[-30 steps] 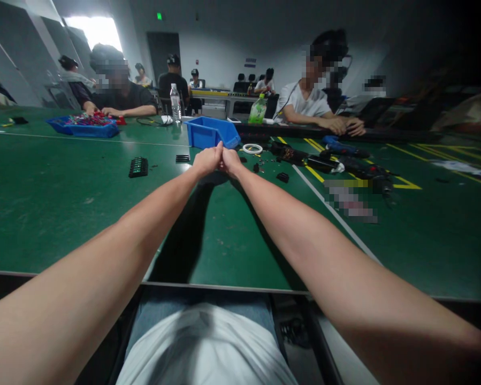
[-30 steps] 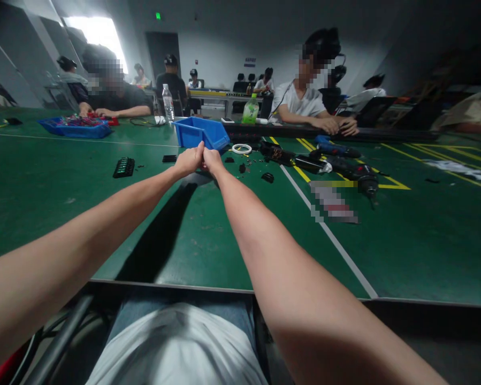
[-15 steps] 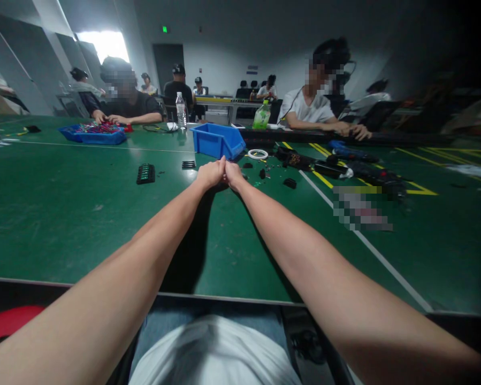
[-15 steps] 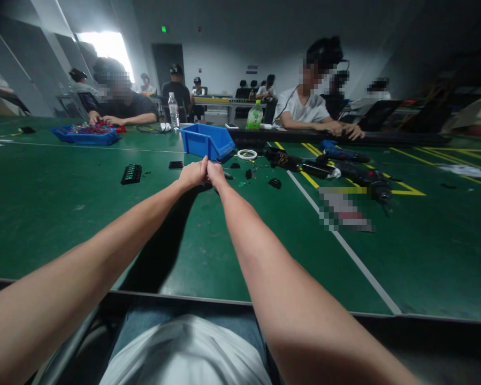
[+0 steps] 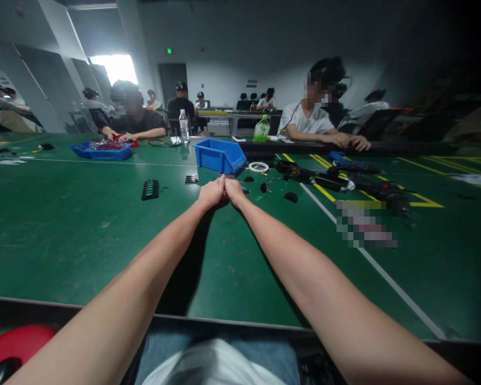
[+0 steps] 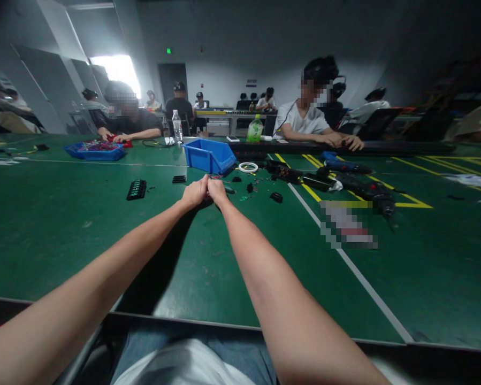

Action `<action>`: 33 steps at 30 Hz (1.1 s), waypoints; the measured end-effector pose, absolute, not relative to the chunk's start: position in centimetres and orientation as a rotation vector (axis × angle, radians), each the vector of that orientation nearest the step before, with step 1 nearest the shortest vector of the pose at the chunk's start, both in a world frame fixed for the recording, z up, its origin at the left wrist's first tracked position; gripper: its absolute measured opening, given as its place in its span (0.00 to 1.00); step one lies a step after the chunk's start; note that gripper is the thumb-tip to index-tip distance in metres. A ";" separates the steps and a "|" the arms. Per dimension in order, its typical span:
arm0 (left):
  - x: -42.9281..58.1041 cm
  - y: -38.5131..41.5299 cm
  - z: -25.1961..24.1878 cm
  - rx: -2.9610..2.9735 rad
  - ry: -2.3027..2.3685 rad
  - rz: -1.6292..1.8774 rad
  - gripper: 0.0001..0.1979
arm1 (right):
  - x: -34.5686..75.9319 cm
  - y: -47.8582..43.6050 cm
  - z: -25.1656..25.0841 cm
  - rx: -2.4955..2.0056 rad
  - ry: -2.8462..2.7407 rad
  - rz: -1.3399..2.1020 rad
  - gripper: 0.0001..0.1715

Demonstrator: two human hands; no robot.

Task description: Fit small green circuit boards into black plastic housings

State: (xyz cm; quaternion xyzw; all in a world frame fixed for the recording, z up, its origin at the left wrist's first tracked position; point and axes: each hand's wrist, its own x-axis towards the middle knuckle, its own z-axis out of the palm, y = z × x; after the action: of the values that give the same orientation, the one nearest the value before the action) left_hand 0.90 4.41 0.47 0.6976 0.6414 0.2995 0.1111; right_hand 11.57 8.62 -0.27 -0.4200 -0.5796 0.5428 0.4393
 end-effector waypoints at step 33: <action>0.7 -9.1 2.3 1.878 1.798 0.900 0.18 | 13.8 -4.0 -0.2 -0.897 -1.689 1.450 0.14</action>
State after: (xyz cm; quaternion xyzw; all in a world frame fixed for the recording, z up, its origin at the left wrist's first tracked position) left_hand 0.65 -9.06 2.25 0.6696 0.6411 0.3208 0.1940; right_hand 13.80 -3.96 -0.23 -0.3484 -0.6560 0.5632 0.3621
